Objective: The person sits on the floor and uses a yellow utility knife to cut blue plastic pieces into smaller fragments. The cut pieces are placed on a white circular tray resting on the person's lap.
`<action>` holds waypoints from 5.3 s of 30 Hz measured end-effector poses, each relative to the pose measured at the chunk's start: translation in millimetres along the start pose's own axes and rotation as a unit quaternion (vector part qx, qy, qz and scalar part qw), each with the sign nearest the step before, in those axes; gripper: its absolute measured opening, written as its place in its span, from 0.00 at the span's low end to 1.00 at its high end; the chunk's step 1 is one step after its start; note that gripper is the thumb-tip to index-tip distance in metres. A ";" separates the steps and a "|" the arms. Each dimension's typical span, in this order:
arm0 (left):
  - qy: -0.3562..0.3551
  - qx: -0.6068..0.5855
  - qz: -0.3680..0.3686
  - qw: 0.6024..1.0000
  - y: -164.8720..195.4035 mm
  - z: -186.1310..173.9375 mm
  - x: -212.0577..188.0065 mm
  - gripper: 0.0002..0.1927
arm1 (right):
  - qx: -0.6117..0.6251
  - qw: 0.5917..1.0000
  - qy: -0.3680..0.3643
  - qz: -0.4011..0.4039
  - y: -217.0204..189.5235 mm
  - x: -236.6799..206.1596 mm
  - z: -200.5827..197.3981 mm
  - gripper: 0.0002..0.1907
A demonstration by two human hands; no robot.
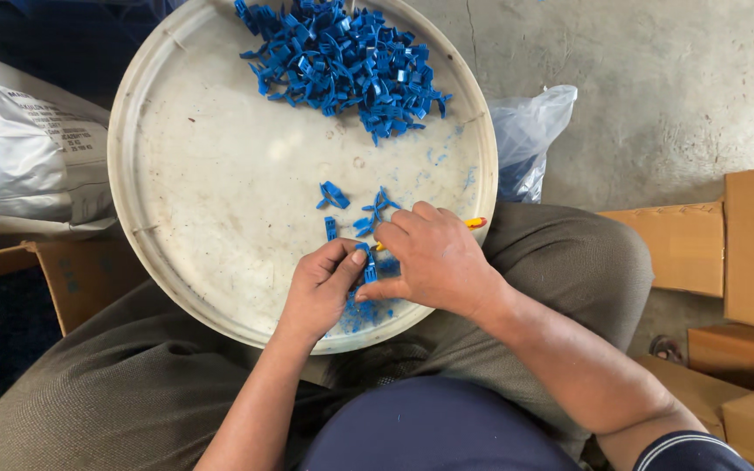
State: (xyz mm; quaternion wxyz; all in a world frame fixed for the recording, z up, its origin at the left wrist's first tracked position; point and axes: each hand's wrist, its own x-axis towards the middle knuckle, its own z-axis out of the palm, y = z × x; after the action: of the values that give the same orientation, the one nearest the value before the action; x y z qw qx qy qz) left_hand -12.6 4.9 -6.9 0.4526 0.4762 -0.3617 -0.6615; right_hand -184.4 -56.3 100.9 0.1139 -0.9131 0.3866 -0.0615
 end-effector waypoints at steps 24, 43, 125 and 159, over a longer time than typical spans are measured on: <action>0.006 -0.024 -0.001 1.000 -4.2 0.4 -1.7 0.09 | -0.004 1.000 -0.011 0.020 -2.8 -4.4 6.0 0.34; -0.027 -0.111 -0.028 0.993 7.2 -1.7 -1.0 0.12 | 0.170 0.984 0.051 0.011 14.1 1.3 10.9 0.25; 0.047 -0.146 -0.113 0.982 9.4 2.2 -1.4 0.13 | 0.232 0.970 0.067 -0.013 -2.9 -8.1 36.0 0.08; -0.118 -0.137 -0.060 0.982 11.0 -16.3 -10.0 0.08 | 0.210 0.977 -0.002 -0.035 16.2 -8.5 39.5 0.30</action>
State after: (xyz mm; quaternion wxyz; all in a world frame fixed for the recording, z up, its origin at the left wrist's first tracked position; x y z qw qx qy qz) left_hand 7.2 9.9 1.4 0.4273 0.3485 -0.2893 -0.7824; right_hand -193.6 -54.8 58.4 0.3013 -0.8821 0.3324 -0.1436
